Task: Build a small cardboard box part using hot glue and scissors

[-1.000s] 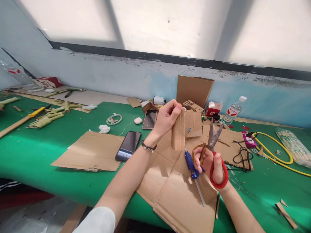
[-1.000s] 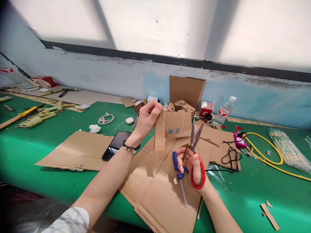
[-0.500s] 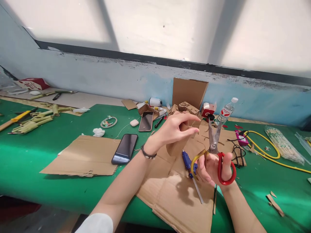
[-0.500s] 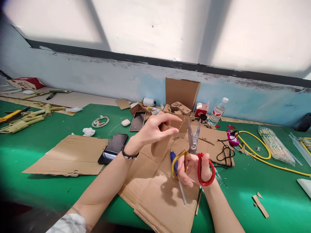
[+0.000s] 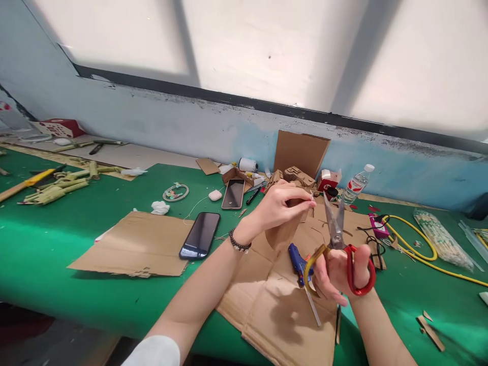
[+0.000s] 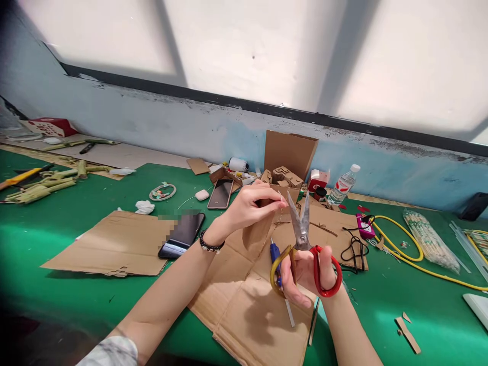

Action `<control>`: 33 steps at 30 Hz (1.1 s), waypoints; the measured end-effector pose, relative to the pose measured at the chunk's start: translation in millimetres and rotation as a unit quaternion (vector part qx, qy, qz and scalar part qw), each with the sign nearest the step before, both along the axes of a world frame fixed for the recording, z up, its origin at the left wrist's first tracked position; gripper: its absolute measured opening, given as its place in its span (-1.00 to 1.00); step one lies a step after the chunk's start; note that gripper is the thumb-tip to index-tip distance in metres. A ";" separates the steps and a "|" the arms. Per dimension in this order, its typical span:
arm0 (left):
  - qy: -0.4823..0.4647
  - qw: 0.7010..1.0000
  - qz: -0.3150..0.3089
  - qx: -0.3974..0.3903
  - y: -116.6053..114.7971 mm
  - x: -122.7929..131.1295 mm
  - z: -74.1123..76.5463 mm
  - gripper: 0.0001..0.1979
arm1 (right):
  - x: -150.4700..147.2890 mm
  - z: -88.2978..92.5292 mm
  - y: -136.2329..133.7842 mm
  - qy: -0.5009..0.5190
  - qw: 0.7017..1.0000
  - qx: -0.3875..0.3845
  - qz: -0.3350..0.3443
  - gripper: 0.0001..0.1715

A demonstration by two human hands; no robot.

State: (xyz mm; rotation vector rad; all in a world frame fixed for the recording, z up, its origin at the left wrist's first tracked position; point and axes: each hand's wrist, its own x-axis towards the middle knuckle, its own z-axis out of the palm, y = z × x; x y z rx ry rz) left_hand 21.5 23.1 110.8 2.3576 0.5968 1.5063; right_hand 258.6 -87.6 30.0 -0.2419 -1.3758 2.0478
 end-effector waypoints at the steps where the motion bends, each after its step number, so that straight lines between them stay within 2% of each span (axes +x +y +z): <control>1: -0.012 1.000 0.010 -0.001 1.1 0.3 -1.1 -0.68 | 1.7 3.6 -0.8 -0.002 1.000 0.008 -0.017 0.18; 2: -0.021 1.000 0.017 -0.001 1.8 0.5 -1.8 -0.70 | 2.0 8.7 -0.2 -0.007 0.998 0.021 -0.054 0.16; 4: -0.028 0.999 0.018 -0.001 2.3 1.0 -2.4 -0.71 | -2.8 21.9 6.5 -0.032 0.976 0.063 -0.205 0.05; 6: -0.024 1.000 0.007 0.001 1.4 1.4 -1.9 -0.70 | -12.8 34.8 18.8 -0.059 0.929 0.096 -0.352 -0.25; 8: -0.011 1.000 0.002 0.003 -0.8 2.1 -0.9 -0.68 | -23.8 42.8 31.7 -0.094 0.886 0.122 -0.438 -0.43; 12: 0.017 1.000 -0.001 -0.003 -5.8 3.5 0.8 -0.62 | -37.7 45.4 44.1 -0.142 0.870 0.153 -0.446 -0.56; 16: 0.009 1.000 -0.005 0.008 -8.2 4.4 1.7 -0.60 | -46.7 47.9 44.6 -0.090 0.873 0.160 -0.452 -0.58; 20: -0.011 0.999 -0.023 0.025 -7.8 4.5 1.7 -0.64 | -56.2 54.0 45.9 -0.038 0.889 0.117 -0.442 -0.54; 23: 0.009 0.999 -0.023 0.023 -7.4 3.6 1.1 -0.64 | -53.7 54.9 46.3 -0.027 0.890 0.109 -0.441 -0.53; 25: 0.020 1.000 -0.008 0.018 -7.2 2.1 1.2 -0.62 | -41.5 52.5 47.3 -0.021 0.873 0.122 -0.472 -0.56; 26: 0.021 1.000 0.001 0.015 -7.1 1.1 1.6 -0.61 | -31.7 50.3 48.4 -0.019 0.855 0.129 -0.501 -0.56; 28: 0.018 1.000 0.016 0.006 -6.1 -1.3 2.8 -0.56 | -5.5 43.8 51.9 -0.026 0.796 0.142 -0.588 -0.55; 31: 0.006 1.000 0.026 -0.006 -3.0 -4.3 3.5 -0.50 | 42.3 27.7 57.8 -0.058 0.632 0.136 -0.761 -0.43; 33: -0.003 0.999 0.033 -0.013 -0.2 -4.9 2.0 -0.52 | 71.4 12.7 60.5 -0.149 0.558 0.126 -0.807 -0.38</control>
